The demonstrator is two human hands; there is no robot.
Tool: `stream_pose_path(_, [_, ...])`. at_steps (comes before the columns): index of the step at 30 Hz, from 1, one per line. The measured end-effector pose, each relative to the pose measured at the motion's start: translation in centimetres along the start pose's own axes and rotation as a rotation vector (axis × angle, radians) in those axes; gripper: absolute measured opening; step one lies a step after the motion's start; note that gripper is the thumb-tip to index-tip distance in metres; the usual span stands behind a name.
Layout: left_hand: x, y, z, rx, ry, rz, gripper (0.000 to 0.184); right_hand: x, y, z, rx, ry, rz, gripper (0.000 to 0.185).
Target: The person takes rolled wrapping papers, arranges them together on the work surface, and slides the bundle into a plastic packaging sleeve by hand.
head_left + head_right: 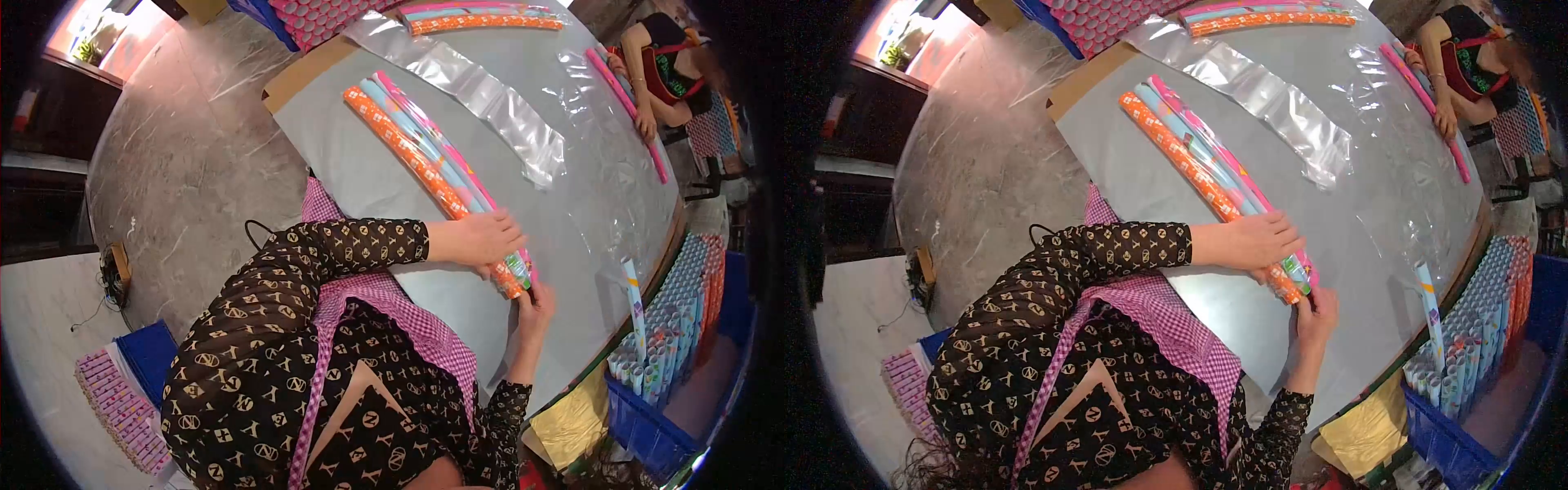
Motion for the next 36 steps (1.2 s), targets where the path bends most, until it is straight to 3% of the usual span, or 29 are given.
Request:
stream_pose_path(10, [0.1,-0.1,0.1,-0.032,-0.007,-0.014,0.095,0.0,-0.1,-0.2,-0.027,-0.004,0.032,0.019])
stream_pose_path(12, [0.5,0.0,-0.7,-0.022,0.112,0.044,0.095,0.0,0.5,-0.2,-0.028,-0.025,-0.001,0.022])
stream_pose_path(14, [0.4,0.9,-1.6,-0.218,0.020,0.094,0.091,0.5,1.6,-0.1,-0.093,0.007,-0.013,0.020])
stream_pose_path(16, [0.1,0.7,-0.5,-0.189,0.023,0.062,0.087,0.5,1.3,-0.4,-0.106,-0.038,0.105,0.022])
stream_pose_path(20, [-0.2,1.1,-0.5,-0.184,0.139,0.044,0.087,0.7,3.0,-0.4,-0.097,-0.060,0.139,0.025])
stream_pose_path(22, [-0.5,1.4,0.6,-0.117,-0.057,-0.017,0.083,0.6,3.5,-0.2,-0.092,-0.052,0.059,0.026])
stream_pose_path(27, [-0.6,1.9,0.7,-0.110,-0.022,-0.020,0.089,-1.2,4.2,1.2,-0.210,-0.058,-0.098,0.027])
stream_pose_path(29, [-0.6,2.0,0.6,-0.115,0.004,-0.011,0.091,-2.8,3.2,0.3,0.187,-0.075,-0.390,0.021])
stream_pose_path(34, [-0.5,2.0,0.7,-0.096,0.004,-0.011,0.093,-2.6,3.1,0.3,0.509,-0.170,-0.632,0.018])
stream_pose_path(36, [-0.5,1.9,0.8,-0.082,-0.003,-0.017,0.094,-2.0,3.7,-0.3,0.509,-0.054,-0.682,0.019])
Point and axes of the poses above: each hand's wrist, its own x-axis towards the middle knuckle, its own z-axis out of the back of the hand, y = z × x, the point moved 7 cm from there along x, towards the middle knuckle, and after that the axes turned 3 degrees about -x, right-handed, at the moved point
